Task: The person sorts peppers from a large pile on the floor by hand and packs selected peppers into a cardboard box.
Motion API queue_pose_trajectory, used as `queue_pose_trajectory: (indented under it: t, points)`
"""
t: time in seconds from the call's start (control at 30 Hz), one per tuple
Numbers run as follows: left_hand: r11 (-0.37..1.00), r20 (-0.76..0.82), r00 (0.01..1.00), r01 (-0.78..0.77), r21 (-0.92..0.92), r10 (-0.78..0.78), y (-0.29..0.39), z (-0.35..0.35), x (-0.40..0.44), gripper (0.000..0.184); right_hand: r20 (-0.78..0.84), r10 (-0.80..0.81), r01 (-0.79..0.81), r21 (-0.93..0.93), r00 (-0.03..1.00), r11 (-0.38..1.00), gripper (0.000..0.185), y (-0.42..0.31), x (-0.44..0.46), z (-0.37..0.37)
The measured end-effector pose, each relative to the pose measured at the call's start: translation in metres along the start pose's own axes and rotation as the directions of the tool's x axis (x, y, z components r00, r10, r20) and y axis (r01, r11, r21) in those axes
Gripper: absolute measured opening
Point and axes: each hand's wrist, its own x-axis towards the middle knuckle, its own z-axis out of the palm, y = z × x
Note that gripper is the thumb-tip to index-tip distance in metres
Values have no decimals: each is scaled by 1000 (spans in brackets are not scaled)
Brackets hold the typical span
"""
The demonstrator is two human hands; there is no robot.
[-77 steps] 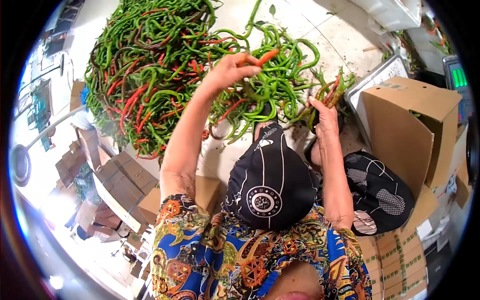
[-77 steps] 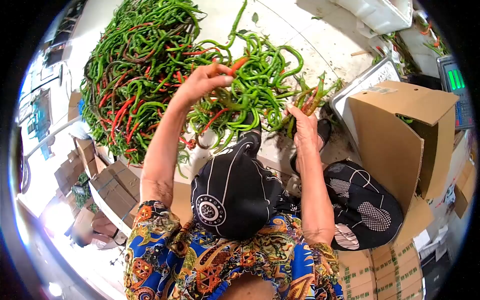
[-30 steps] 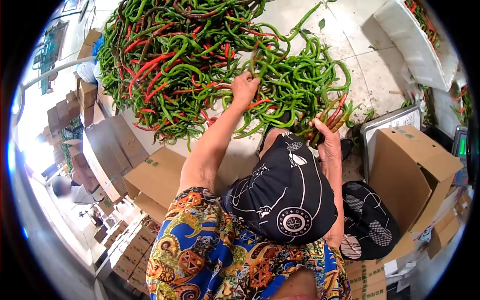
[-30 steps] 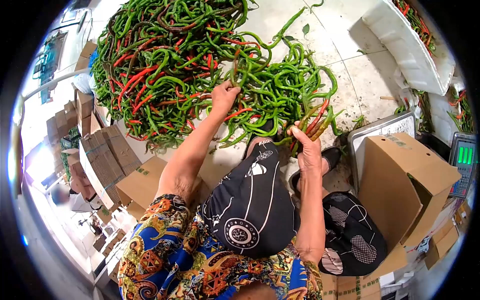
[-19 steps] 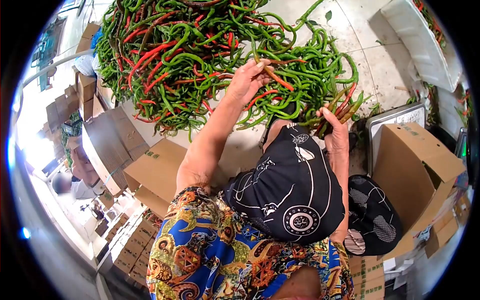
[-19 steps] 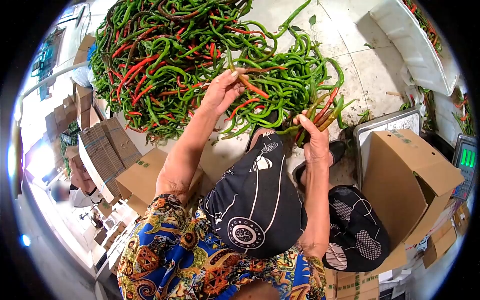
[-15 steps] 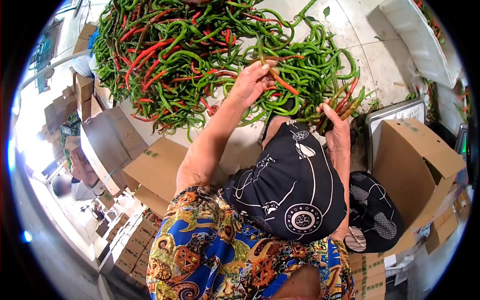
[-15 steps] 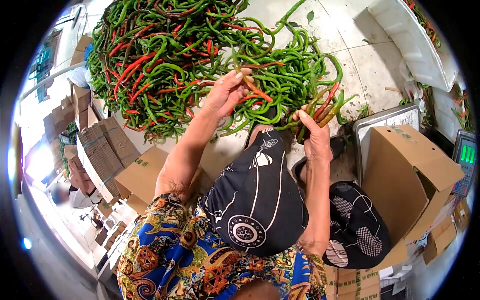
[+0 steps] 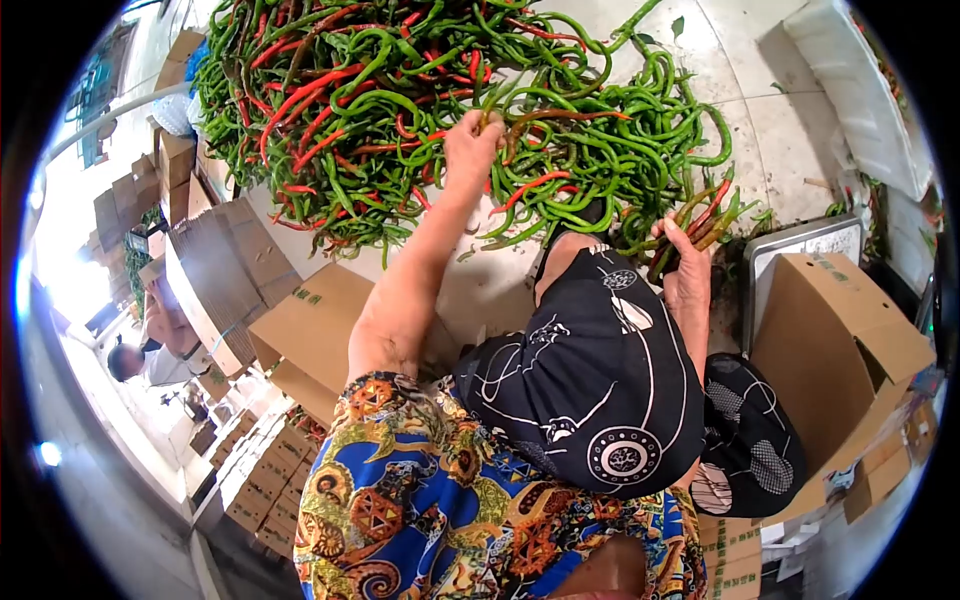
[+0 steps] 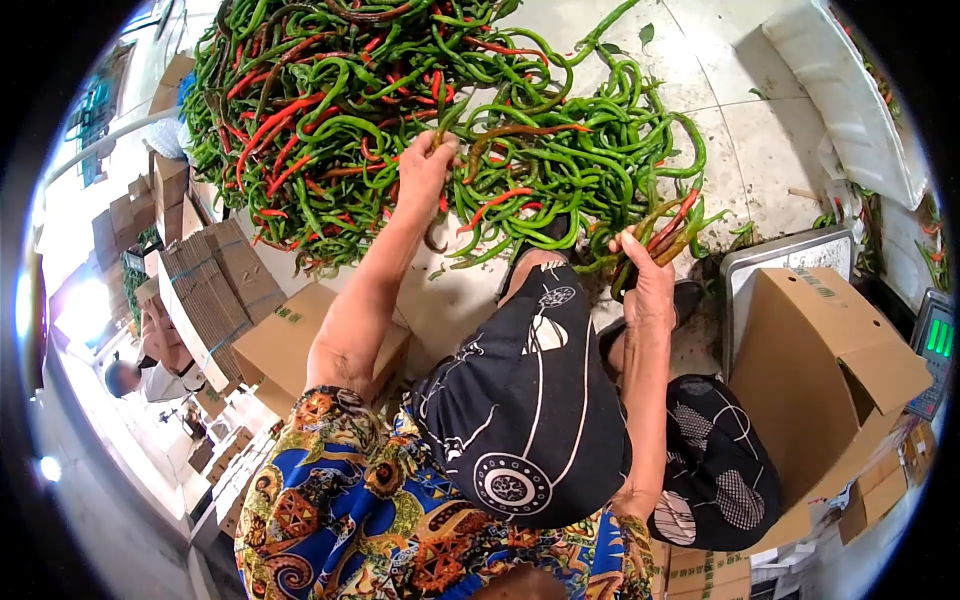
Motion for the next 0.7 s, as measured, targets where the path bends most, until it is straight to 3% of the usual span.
queue_pose_trajectory:
  t: [0.07, 0.1, 0.13, 0.2, 0.27, 0.3, 0.33, 0.4, 0.47, 0.7]
  points:
    - [996, 42, 997, -65, -58, 68, -21, 2, 23, 26, 8, 34, -34, -2, 999, 999, 23, 4, 3, -2]
    - [941, 70, 990, -137, 311, 121, -27, 5, 35, 31, 2, 32, -32, -22, 999, 999, 23, 4, 1, 0]
    - [749, 116, 980, -196, 633, 159, -33, 9, 39, 36, 1, 35, -35, -30, 999, 999, 23, 3, -1, 2]
    - [677, 92, 991, -133, 724, 97, -48, 21, 39, 34, 0, 36, -36, -47, 999, 998, 23, 1, -2, 5]
    - [723, 208, 977, -171, 669, 38, -56, 19, 48, 37, -20, 30, -31, -56, 999, 998, 24, -2, -4, 5]
    - [842, 241, 967, -60, 536, -84, -61, 17, 48, 29, -25, 27, -29, -58, 999, 998, 24, -2, -4, 3]
    - [967, 284, 949, 67, 247, -139, -73, 15, 47, 18, -28, 27, -28, -59, 999, 998, 24, -1, -3, 2]
    - [943, 414, 859, 332, -3, -301, -36, -1, 25, 13, -32, 36, -37, -41, 999, 998, 23, 2, 2, -5]
    - [905, 445, 851, 386, -176, -277, -21, -15, 7, 15, -25, 48, -49, -24, 999, 999, 23, 6, 5, -8]
    - [810, 500, 837, 444, -383, -222, -13, -40, -21, 25, 9, 51, -51, -29, 999, 998, 25, 1, -1, 4]
